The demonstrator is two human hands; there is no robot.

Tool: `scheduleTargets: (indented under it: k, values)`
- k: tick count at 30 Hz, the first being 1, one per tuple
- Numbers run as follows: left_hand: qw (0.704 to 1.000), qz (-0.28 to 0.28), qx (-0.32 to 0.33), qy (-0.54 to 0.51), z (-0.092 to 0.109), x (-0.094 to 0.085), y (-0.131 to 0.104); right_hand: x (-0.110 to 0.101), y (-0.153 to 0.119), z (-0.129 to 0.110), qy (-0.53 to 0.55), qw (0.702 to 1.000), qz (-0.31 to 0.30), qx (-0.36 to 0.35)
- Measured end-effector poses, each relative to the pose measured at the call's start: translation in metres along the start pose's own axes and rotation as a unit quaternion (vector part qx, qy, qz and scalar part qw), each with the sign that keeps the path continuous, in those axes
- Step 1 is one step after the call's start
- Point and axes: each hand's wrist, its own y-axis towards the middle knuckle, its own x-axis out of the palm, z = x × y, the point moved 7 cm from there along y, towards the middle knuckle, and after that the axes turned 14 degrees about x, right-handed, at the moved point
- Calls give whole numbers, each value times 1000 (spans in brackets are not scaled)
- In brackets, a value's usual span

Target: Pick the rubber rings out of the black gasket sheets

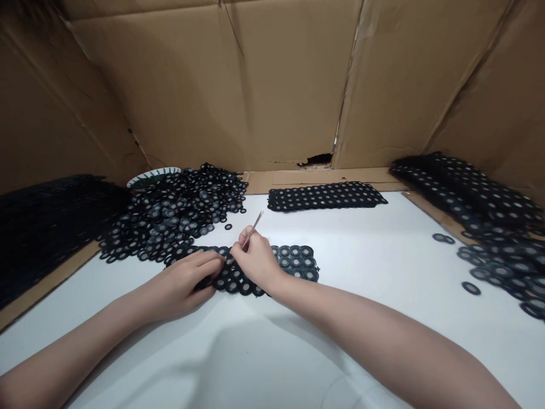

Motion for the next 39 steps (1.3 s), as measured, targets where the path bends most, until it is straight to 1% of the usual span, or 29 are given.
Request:
scheduleTargets:
  k: [13, 23, 32, 39]
  values:
    - [1000, -7, -1, -5, 0, 1, 0, 1, 0, 1, -2, 1000, -8, 4]
    - [1000, 8, 12, 4, 0, 0, 0, 1, 1, 1, -6, 1000, -1, -6]
    - [999, 25, 20, -2, 0, -2, 0, 1, 0, 1, 12, 1000, -7, 3]
    - [998, 57, -21, -25, -7, -1, 0, 1, 1, 3, 13, 1000, -7, 7]
